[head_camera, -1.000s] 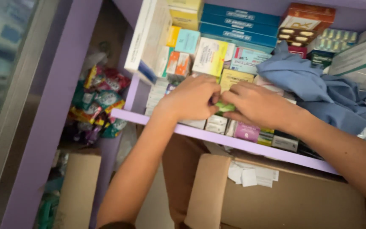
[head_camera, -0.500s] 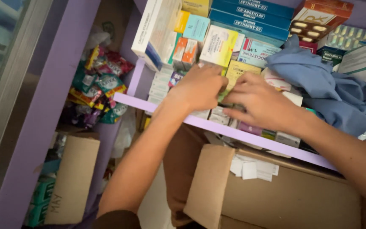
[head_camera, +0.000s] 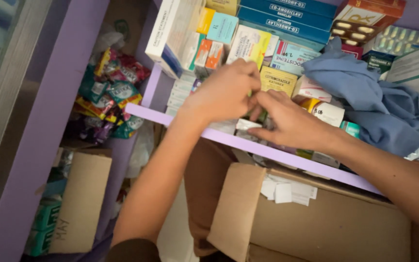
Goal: The person opens a drawer filled with medicine boxes and other items. They pick up a small green box, open it, and remove a blister pack of pills. The person then places the blister pack into a blue cloth bag and closes the box before placing it back in the drawer.
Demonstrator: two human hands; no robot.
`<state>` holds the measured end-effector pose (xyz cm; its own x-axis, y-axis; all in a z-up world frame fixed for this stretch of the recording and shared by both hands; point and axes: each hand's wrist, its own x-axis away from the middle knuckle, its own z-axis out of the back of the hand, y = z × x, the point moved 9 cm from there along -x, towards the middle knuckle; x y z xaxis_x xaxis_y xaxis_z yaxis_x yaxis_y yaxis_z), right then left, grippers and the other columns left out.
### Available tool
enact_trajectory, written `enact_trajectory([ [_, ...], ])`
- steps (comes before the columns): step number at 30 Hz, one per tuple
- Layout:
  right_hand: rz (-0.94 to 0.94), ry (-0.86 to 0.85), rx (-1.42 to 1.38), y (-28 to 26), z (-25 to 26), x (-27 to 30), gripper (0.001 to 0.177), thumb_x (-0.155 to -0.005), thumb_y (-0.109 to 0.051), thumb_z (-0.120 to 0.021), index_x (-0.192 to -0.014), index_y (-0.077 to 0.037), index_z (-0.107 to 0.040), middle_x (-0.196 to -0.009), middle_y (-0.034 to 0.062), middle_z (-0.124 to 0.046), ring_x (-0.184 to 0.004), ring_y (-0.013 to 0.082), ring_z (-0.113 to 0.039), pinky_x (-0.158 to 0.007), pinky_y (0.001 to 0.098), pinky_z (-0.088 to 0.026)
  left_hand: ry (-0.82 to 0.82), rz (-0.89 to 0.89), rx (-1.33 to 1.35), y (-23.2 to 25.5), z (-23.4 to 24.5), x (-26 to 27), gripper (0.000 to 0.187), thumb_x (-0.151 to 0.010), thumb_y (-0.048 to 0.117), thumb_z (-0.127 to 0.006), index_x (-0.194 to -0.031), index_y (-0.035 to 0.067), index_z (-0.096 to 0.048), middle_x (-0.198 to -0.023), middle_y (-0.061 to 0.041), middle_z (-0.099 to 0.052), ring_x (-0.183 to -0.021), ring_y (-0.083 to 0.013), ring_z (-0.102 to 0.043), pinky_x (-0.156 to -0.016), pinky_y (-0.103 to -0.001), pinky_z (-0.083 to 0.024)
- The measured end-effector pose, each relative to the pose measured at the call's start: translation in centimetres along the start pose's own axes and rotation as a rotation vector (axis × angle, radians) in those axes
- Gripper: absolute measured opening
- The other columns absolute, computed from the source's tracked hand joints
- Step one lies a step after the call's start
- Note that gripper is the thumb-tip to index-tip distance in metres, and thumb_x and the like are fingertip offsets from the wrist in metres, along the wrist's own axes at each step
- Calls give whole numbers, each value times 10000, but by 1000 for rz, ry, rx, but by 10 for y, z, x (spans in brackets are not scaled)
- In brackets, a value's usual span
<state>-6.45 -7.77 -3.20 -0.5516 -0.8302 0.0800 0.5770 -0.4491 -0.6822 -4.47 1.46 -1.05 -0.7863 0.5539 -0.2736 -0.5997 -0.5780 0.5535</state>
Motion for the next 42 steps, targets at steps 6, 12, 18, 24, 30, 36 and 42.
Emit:
enact_trajectory([
  [6,150,-49,-68,-12,0,2,533,-823,-207,-772,-1291,-63,-559,-1122,131,-658,-1052,281,-648,-884,419,-537,265,-3,-88,8,28,-1,163,-812,-25,-624,-909,71,-712,-973,-92,-649,-932,-368,-655,-851,-497,-492],
  [12,207,248,-90,-19,60,15,440,-824,-136,-770,-1233,-59,-626,-1017,94,-697,-962,200,-698,-865,368,-568,353,37,158,19,49,-1,120,-981,56,-595,-1066,63,-680,-1057,-86,-680,-963,-289,-696,-776,-394,-555],
  [18,260,526,-88,-18,102,48,387,-959,-68,-767,-1260,11,-537,-1112,105,-676,-999,137,-688,-902,302,-577,332,216,396,4,45,-3,210,-1073,209,-612,-1209,63,-679,-1024,-49,-754,-908,-122,-735,-756,-271,-581],
  [24,182,587,-63,-1,113,47,366,-1031,-65,-757,-1282,24,-506,-1098,99,-678,-980,124,-702,-851,283,-585,244,148,482,22,41,-16,432,-1010,275,-734,-1348,48,-589,-1034,-98,-714,-902,-154,-690,-795,-262,-570],
  [30,167,853,-260,49,138,68,177,-1187,-58,-684,-1265,18,-544,-1111,68,-639,-956,65,-613,-846,200,-536,372,-1,162,67,32,-68,935,-812,359,-875,-1496,1,-347,-1213,-191,-627,-1042,-351,-674,-857,-415,-567],
  [36,109,1079,-359,59,193,87,77,-1109,-71,-523,-1172,-28,-530,-1079,0,-630,-957,37,-576,-881,196,-497,403,-3,-127,64,17,-146,709,-797,276,-789,-1387,47,-469,-1209,-153,-624,-1089,-385,-634,-889,-497,-506],
  [42,58,861,-385,120,161,99,123,-1163,-49,-615,-1205,-17,-503,-1013,31,-598,-868,41,-547,-755,184,-468,472,-212,-176,61,10,-148,677,-734,290,-807,-1303,74,-511,-1140,-127,-591,-1072,-348,-599,-921,-468,-464],
])
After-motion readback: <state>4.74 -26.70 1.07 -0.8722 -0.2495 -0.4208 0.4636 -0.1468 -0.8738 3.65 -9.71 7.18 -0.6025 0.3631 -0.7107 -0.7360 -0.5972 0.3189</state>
